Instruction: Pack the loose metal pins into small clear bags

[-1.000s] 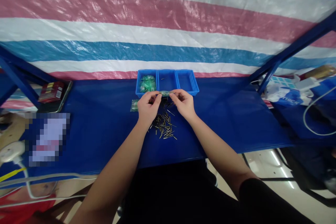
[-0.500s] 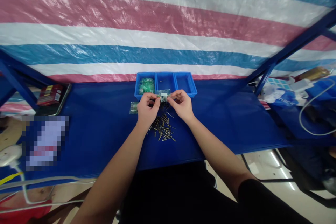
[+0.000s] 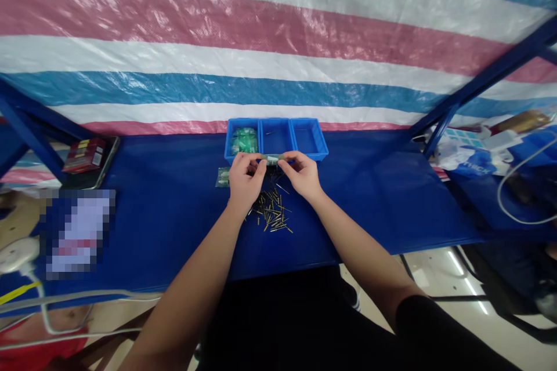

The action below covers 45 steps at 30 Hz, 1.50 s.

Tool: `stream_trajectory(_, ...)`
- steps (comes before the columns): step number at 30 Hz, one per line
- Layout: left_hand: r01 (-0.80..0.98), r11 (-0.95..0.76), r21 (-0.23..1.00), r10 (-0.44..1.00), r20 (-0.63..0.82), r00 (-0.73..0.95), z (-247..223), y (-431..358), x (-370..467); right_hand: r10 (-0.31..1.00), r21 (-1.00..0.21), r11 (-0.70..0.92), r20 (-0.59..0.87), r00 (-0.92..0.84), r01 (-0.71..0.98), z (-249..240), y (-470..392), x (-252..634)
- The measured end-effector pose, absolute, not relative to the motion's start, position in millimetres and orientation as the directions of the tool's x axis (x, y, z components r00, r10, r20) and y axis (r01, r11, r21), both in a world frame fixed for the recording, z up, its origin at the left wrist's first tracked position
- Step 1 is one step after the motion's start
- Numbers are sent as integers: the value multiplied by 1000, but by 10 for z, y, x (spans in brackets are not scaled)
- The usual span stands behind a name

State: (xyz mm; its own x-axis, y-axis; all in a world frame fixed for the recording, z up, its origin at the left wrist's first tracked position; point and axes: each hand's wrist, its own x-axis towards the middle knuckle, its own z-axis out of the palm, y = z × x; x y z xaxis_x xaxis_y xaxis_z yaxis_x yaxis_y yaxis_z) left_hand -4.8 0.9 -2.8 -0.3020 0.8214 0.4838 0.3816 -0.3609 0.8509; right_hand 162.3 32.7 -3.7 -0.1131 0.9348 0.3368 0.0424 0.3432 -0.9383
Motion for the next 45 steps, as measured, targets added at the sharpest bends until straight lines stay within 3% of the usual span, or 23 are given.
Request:
stream_trajectory(3, 307, -331, 892, 861, 419, -290, -43, -17, -34, 912, -915, 400, 391, -119, 57, 4, 310, 1629)
stream_trajectory(7, 148, -327, 933, 898, 356, -260, -33, -44, -30, 954, -964, 262, 265, -137, -42, 16, 304, 1621)
stream_trajectory(12, 205, -352, 913, 860, 402, -314, 7, -44, -52, 950, -962, 246, 264, -170, -121, 27, 314, 1616)
stream_trajectory(17, 125, -357, 926, 878, 379, -294, -39, -11, 6, 957, -964, 264, 264, -123, -11, -3, 314, 1592)
stream_trajectory(20, 88, -329, 940, 900, 341, -272, -69, -4, 31, 960, -969, 242, 246, -132, -41, -6, 311, 1584)
stream_trajectory(23, 119, -303, 946, 911, 324, -254, -84, -6, 25, 954, -967, 249, 255, -159, -55, 3, 306, 1594)
stream_trajectory(31, 192, -296, 936, 906, 339, -254, -82, -10, 22, 892, -915, 381, 328, -310, 130, 14, 287, 1626)
stream_trajectory(38, 160, -326, 932, 905, 356, -232, -84, -16, 19, 903, -955, 295, 279, -326, 1, -37, 319, 1622)
stream_trajectory(45, 153, -309, 939, 906, 340, -252, -87, -7, -5, 949, -960, 233, 259, -178, -155, -39, 374, 1625)
